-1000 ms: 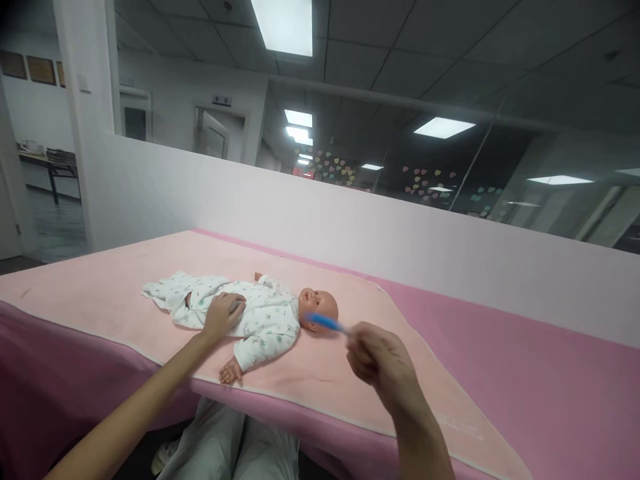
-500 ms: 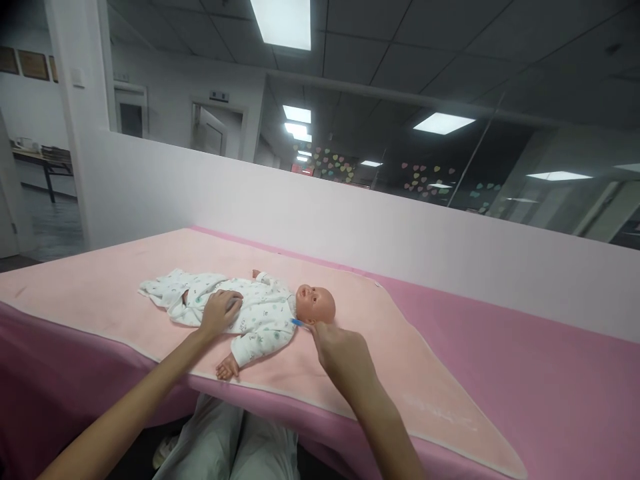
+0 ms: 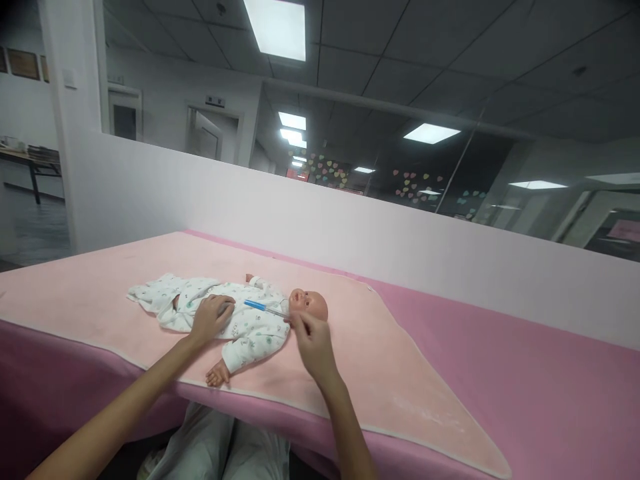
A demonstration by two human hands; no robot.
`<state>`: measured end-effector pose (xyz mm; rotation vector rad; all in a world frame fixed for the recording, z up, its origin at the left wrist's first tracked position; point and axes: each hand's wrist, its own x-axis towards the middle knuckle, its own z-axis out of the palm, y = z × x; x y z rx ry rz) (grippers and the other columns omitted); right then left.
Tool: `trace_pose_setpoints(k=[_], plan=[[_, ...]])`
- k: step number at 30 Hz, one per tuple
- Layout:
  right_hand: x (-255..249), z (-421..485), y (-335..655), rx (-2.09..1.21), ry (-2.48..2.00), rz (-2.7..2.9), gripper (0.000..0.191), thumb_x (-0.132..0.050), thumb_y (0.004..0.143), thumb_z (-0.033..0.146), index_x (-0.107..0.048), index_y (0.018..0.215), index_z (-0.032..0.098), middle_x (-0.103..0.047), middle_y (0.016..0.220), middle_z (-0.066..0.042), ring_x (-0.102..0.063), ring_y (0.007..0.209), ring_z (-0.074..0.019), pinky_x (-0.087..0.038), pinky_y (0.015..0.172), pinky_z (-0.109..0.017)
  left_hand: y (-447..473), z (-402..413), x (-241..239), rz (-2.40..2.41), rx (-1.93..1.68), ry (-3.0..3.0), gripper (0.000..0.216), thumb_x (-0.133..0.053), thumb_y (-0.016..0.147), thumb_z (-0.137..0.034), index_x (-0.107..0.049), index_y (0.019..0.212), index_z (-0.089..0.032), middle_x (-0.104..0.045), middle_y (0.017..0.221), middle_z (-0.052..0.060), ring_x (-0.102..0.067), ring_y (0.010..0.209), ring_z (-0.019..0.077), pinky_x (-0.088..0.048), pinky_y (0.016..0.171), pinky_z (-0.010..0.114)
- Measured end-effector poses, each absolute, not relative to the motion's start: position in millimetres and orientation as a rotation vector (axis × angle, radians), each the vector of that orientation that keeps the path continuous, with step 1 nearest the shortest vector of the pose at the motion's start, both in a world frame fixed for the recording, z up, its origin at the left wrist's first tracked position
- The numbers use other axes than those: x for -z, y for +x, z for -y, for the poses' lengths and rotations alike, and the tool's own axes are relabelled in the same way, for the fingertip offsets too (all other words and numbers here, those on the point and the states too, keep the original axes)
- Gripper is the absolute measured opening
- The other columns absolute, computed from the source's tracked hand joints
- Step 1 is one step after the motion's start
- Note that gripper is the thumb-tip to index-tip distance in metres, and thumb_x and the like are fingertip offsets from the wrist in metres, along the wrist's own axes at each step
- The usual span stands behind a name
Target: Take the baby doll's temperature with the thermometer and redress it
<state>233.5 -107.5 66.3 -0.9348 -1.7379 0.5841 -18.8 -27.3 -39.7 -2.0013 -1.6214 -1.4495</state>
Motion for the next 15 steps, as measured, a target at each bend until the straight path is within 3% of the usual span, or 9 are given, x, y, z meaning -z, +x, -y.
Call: trace_pose_setpoints(k=[5, 11, 15], plan=[[-58.8, 96.8, 229.0, -0.223, -1.044, 1.875, 0.041, -0.038, 0.086, 0.044, -0.052, 0.057, 0.017, -0.038, 0.049, 0.002, -0.033, 0.048, -0.0101, -0.025, 0.048, -0.024, -17.9, 27.3, 41.0, 1.622, 1.457, -2.006, 0.016, -0.043, 0.083, -0.025, -0.059, 0.083, -0.022, -0.064, 0.086, 0.002, -0.053, 0.085, 0.0202, -0.036, 0.077, 0.034], [-42.0, 89.5, 220.2, -0.266, -1.033, 1.796, 0.039, -0.038, 0.086, 0.043, -0.046, 0.057, 0.017, -0.039, 0.052, 0.002, -0.035, 0.052, -0.0103, -0.027, 0.049, -0.023, -14.9, 30.8, 34.5, 1.522, 1.588, -1.846, 0.018, -0.041, 0.085, -0.026, -0.058, 0.089, -0.020, -0.061, 0.095, 0.005, -0.051, 0.093, 0.0208, -0.036, 0.083, 0.036], [-30.4, 81.0, 207.3, -0.327, -1.011, 1.784, 0.039, -0.034, 0.087, 0.043, -0.052, 0.064, 0.017, -0.046, 0.056, 0.000, -0.040, 0.055, -0.0120, -0.031, 0.052, -0.024, -4.4, 37.6, 29.9, 1.326, 1.707, -1.809, 0.026, -0.036, 0.087, -0.029, -0.056, 0.101, -0.019, -0.058, 0.104, 0.008, -0.050, 0.101, 0.0215, -0.034, 0.090, 0.038]])
